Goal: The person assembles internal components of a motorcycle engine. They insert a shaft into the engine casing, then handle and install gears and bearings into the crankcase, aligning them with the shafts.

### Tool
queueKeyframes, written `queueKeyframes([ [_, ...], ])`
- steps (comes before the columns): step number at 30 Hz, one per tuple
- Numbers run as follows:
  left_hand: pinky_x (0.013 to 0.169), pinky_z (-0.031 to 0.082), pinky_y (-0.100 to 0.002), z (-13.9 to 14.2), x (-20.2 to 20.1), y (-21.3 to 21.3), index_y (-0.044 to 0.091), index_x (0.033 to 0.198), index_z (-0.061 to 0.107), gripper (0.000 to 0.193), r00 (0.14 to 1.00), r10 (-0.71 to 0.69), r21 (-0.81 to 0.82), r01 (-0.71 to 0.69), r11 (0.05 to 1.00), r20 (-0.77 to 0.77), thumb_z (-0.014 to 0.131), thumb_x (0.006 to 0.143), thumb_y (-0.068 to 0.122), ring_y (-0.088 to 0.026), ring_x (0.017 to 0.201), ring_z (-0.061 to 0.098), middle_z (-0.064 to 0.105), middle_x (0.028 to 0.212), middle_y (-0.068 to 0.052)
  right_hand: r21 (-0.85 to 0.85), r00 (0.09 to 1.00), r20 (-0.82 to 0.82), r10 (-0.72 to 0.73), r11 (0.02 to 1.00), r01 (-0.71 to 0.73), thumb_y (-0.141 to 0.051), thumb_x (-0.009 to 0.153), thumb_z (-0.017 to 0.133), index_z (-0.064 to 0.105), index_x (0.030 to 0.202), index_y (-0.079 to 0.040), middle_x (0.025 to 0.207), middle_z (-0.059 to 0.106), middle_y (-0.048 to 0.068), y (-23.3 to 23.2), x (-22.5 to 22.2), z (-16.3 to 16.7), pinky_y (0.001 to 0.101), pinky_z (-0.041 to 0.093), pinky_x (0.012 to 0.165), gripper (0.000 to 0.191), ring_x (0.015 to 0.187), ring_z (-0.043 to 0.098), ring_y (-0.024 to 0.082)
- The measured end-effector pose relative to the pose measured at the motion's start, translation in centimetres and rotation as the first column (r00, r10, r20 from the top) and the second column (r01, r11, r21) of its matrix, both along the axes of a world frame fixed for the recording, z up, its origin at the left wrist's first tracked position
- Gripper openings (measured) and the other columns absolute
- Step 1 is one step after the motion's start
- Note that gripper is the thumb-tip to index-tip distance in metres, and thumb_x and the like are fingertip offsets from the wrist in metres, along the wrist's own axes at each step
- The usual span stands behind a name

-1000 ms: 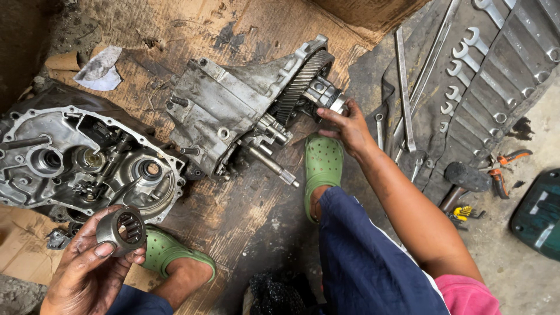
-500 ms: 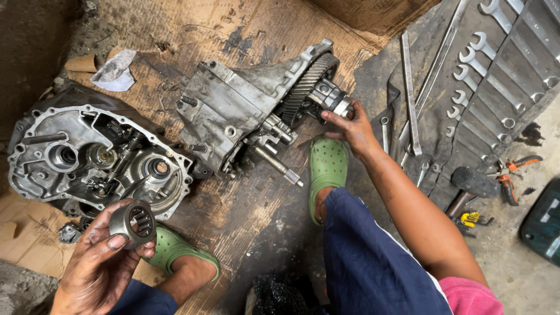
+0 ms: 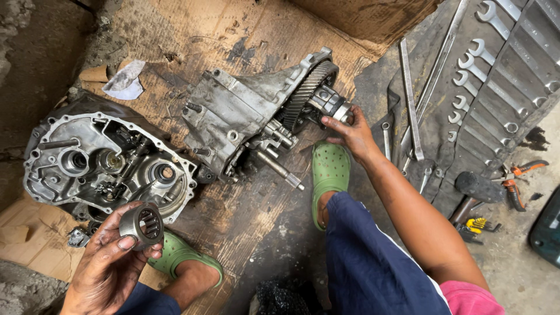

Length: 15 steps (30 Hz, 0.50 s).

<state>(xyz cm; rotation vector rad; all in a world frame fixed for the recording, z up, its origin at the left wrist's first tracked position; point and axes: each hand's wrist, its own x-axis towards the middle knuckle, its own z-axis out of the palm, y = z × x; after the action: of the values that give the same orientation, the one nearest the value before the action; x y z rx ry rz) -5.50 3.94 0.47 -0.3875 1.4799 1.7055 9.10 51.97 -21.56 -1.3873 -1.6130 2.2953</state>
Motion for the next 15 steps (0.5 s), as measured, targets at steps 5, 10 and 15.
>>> queueKeyframes([
  [5, 0.076, 0.055, -0.039, 0.1, 0.0, 0.2, -0.005, 0.146, 0.049, 0.064, 1.0, -0.024, 0.051, 0.024, 0.998, 0.002, 0.069, 0.089, 0.016, -0.027, 0.091, 0.065, 0.063, 0.111, -0.017, 0.001, 1.0, -0.009, -0.004, 1.0, 0.004, -0.023, 0.078, 0.086, 0.036, 0.145, -0.008, 0.133, 0.062, 0.011, -0.1, -0.1, -0.1, 0.0434, 0.063, 0.08, 0.085, 0.119, 0.066, 0.023],
  [10, 0.076, 0.055, -0.039, 0.1, 0.0, 0.5, -0.006, 0.146, 0.049, 0.065, 1.0, -0.031, 0.086, 0.031, 0.996, -0.003, 0.069, 0.088, 0.015, -0.028, 0.09, 0.065, 0.063, 0.111, -0.019, 0.095, 1.0, 0.007, -0.008, 0.995, 0.007, -0.025, 0.079, 0.086, 0.034, 0.146, -0.007, 0.133, 0.058, 0.012, -0.2, 0.5, -0.5, 0.0418, 0.065, 0.077, 0.086, 0.117, 0.067, 0.025],
  [15, 0.076, 0.056, -0.039, 0.1, 0.1, 0.6, -0.004, 0.148, 0.048, 0.068, 1.0, -0.012, 0.013, 0.012, 1.0, -0.005, 0.068, 0.086, 0.015, -0.027, 0.091, 0.066, 0.064, 0.113, -0.018, 0.163, 1.0, -0.023, -0.02, 0.986, 0.023, -0.026, 0.081, 0.085, 0.04, 0.143, -0.006, 0.126, 0.055, 0.009, 0.1, 2.0, -1.2, 0.0406, 0.065, 0.076, 0.08, 0.112, 0.069, 0.024],
])
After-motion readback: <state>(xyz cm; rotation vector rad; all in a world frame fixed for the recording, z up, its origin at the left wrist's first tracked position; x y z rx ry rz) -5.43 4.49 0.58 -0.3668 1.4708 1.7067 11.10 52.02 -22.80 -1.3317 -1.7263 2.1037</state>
